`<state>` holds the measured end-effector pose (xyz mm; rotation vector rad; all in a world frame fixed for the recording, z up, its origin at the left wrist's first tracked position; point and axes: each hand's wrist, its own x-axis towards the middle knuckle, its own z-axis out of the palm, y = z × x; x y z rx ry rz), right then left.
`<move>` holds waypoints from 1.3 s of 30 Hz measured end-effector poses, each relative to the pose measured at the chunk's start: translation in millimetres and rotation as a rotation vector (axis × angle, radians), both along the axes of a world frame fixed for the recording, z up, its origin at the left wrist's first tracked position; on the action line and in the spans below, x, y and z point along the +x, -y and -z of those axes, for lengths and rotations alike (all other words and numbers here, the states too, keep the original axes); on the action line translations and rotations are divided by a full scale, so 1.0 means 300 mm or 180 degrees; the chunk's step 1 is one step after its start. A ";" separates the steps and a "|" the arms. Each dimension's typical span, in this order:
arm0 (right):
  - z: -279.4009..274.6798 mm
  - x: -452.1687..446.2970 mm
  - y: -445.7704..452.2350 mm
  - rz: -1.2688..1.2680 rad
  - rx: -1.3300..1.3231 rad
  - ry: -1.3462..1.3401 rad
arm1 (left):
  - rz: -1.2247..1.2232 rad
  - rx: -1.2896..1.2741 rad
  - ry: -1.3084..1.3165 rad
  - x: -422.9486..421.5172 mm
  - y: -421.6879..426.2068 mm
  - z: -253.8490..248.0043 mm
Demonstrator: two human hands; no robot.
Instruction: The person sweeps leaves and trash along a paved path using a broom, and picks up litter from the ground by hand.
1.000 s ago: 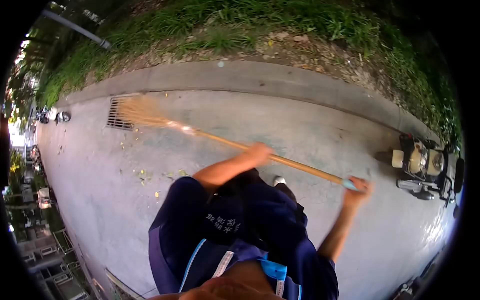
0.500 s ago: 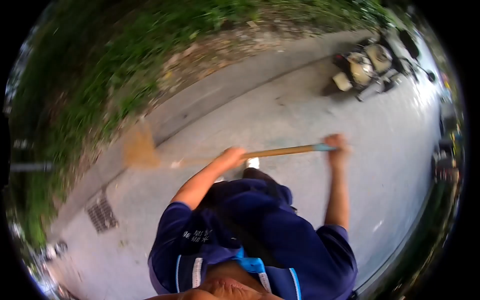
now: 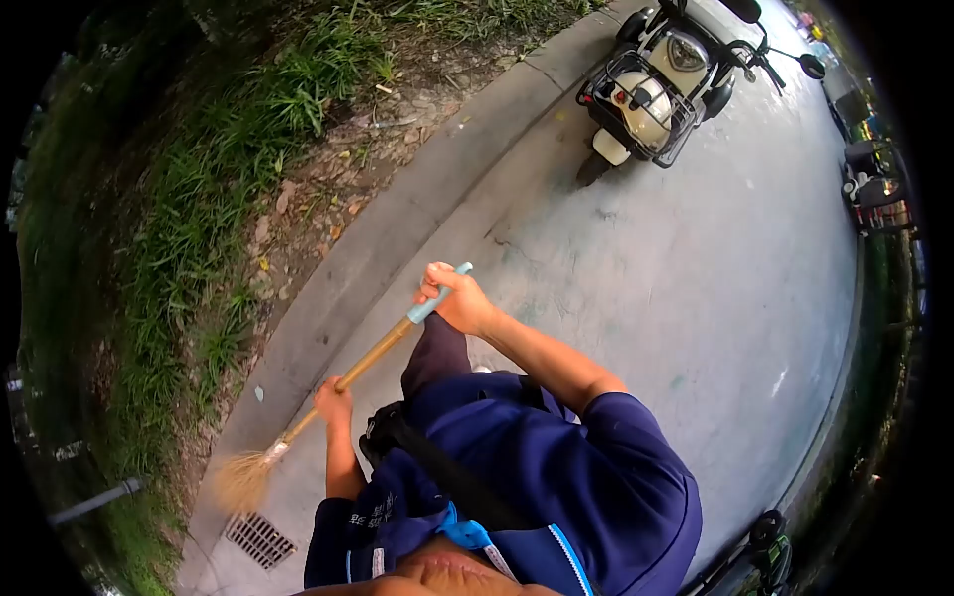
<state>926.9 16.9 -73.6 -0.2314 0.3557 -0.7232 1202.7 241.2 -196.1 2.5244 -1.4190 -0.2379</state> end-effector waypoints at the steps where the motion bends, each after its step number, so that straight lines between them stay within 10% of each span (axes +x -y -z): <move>1: 0.008 0.017 0.079 0.0026 0.0001 -0.0025 | 0.0082 0.0283 -0.0188 0.025 0.080 0.052; 4: 0.051 0.104 0.323 0.0001 -0.0569 -0.0827 | -0.0211 0.0136 0.0359 -0.075 0.386 -0.063; 8: 0.200 0.148 0.637 0.0163 -0.0267 -0.1407 | -0.1268 0.0706 -0.0091 -0.004 0.492 0.179; 11: 0.249 0.139 0.838 0.0155 0.0335 -0.1848 | -0.0718 0.1442 -0.3488 0.102 0.561 0.325; 13: 0.257 0.177 0.927 -0.0026 0.0287 -0.1870 | -0.0423 0.2208 -0.2930 0.023 0.786 -0.063; 26: 0.641 0.473 1.423 -0.2237 -0.0475 -0.2208 | -0.1082 0.3254 -0.3511 -0.410 0.443 -0.057; 29: 0.697 0.415 1.451 -0.2417 -0.0673 -0.1694 | -0.0364 0.2738 -0.2470 -0.382 0.560 0.083; 30: 0.894 0.340 1.351 -0.1978 0.0175 -0.0994 | -0.1176 0.2430 -0.1739 -0.306 0.787 0.082; 31: 0.636 0.380 1.521 -0.2490 -0.0683 -0.1550 | -0.0966 0.1375 -0.1312 -0.230 1.033 0.084; 33: 0.713 0.340 1.487 -0.2371 -0.0907 -0.1457 | -0.1045 0.1503 -0.1071 -0.073 1.515 0.083; 37: 0.739 0.330 1.631 -0.3026 -0.1256 -0.1008 | 0.0611 0.1933 -0.1934 0.058 1.841 0.400; 39: 0.975 0.298 1.875 -0.4275 -0.2754 -0.1058 | -0.0059 0.1602 -0.2300 -0.059 1.809 0.599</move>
